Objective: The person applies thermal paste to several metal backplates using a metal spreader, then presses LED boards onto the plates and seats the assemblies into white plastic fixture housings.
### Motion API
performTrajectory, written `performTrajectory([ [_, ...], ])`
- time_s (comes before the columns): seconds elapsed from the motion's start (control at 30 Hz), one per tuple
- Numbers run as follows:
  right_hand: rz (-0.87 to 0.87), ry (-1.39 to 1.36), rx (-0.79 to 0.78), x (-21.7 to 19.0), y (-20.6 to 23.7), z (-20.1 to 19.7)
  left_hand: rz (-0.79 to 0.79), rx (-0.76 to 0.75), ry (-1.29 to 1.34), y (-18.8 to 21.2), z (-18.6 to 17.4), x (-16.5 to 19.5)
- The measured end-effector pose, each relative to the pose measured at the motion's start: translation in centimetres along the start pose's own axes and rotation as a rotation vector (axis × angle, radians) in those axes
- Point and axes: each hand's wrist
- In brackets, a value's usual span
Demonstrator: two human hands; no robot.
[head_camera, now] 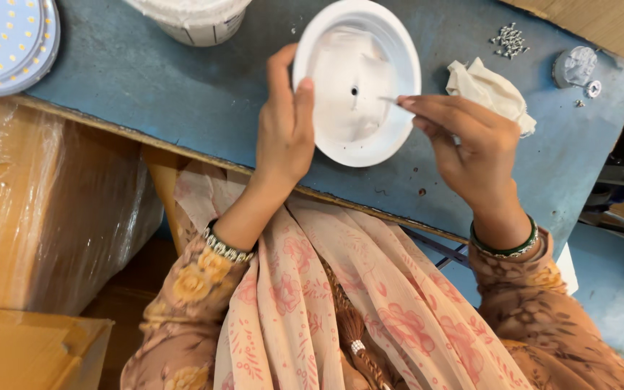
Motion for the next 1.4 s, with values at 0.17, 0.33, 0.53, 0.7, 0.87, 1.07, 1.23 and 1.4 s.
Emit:
performTrajectory([
  [0.17,0.071,-0.011,0.095,1.4,0.4,-0.1,-0.449,-0.154,0.366,4.1,-1.0,2.5],
  [0.33,0.099,0.054,0.048,2.8,-0.1,0.3,-0.264,-0.142,-0.046,2.7,-3.7,3.0],
  [0.53,-0.015,0.250,-0.060,1.9,-0.7,1.3,0.085,-0.090,-0.699,-1.4,-1.1,0.9],
  [0.7,-0.010,0.366,-0.097,1.0,-0.3,1.3,0.087,-0.024,-0.641,-0.3,0.1,-0.6],
  [0.87,-0.028,0.403,-0.130,-1.2,1.0,1.7,0.128,0.029,-0.599,0.0,0.2,-0.9],
  [1.07,-0.080,0.318,-0.204,-2.5,2.7,0.8,0.127,0.006,-0.560,0.2,0.2,-1.1],
  [1.23,0.134,0.138,0.118,-0.1,3.2,-0.7,0.084,0.002,-0.505,-0.4,-0.2,-0.3],
  [1.4,0.217,-0.423,0.527,2.5,2.6,0.8,-0.034,-0.076,-0.545,0.5,-3.4,2.2],
])
Point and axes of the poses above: each hand's wrist, its own y-axis away from the middle knuckle, its own z-axis out of the palm, x = y × z, and after that the axes turned 1 degree about z, right-handed
